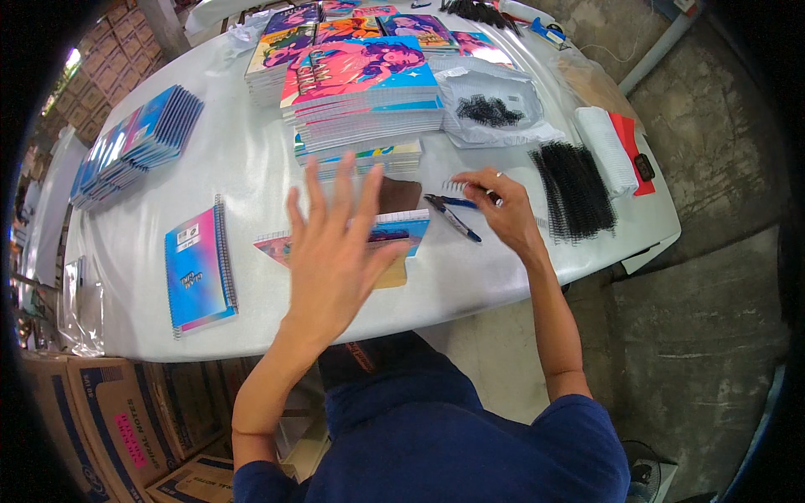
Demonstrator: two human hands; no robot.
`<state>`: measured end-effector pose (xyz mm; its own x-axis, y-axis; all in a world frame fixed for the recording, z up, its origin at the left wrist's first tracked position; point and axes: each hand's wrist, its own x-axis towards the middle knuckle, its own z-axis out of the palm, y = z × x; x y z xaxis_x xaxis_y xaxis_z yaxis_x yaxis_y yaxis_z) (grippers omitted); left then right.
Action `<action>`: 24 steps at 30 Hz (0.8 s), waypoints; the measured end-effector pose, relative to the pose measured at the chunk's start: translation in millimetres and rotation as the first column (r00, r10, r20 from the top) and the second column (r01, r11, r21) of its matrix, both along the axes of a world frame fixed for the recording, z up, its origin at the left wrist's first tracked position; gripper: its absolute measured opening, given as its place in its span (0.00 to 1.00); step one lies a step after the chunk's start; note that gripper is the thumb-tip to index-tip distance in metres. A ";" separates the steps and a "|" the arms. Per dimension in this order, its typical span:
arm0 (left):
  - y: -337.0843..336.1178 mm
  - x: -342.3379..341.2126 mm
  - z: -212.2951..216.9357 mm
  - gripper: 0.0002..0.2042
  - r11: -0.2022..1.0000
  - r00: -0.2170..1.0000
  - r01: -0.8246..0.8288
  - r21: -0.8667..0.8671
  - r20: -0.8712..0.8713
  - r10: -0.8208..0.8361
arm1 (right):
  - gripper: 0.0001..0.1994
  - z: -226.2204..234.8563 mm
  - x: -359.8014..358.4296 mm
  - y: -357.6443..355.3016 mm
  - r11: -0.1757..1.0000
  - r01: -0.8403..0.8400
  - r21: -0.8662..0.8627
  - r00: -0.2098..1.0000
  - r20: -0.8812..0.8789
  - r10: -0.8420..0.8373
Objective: The person uses pliers to trim the metal spirals on a stack of notebooks and then places individual notebooks onto a wooden stand to manually adjust the binding.
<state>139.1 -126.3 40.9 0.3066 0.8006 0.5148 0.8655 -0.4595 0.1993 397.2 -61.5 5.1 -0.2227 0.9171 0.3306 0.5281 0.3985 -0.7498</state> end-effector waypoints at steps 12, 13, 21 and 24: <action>29.3 31.4 -14.6 0.27 0.993 0.992 0.042 -0.108 -0.113 -0.055 | 0.17 11.6 -23.2 -26.1 0.989 -0.108 0.097 0.971 -0.205 0.126; 29.1 31.3 -14.0 0.26 0.991 0.995 0.057 -0.121 -0.073 -0.067 | 0.16 9.4 -22.0 -24.1 0.989 -0.109 0.098 0.969 -0.212 0.128; 28.4 29.7 -11.5 0.26 0.987 0.992 0.095 -0.130 -0.070 -0.104 | 0.14 2.2 -20.4 -17.3 0.971 -0.229 0.070 0.924 -0.298 0.239; 28.2 28.6 -15.6 0.26 0.987 0.991 0.105 -0.122 -0.068 -0.114 | 0.14 3.5 -12.2 -14.6 0.953 -0.304 0.012 0.925 -0.236 0.298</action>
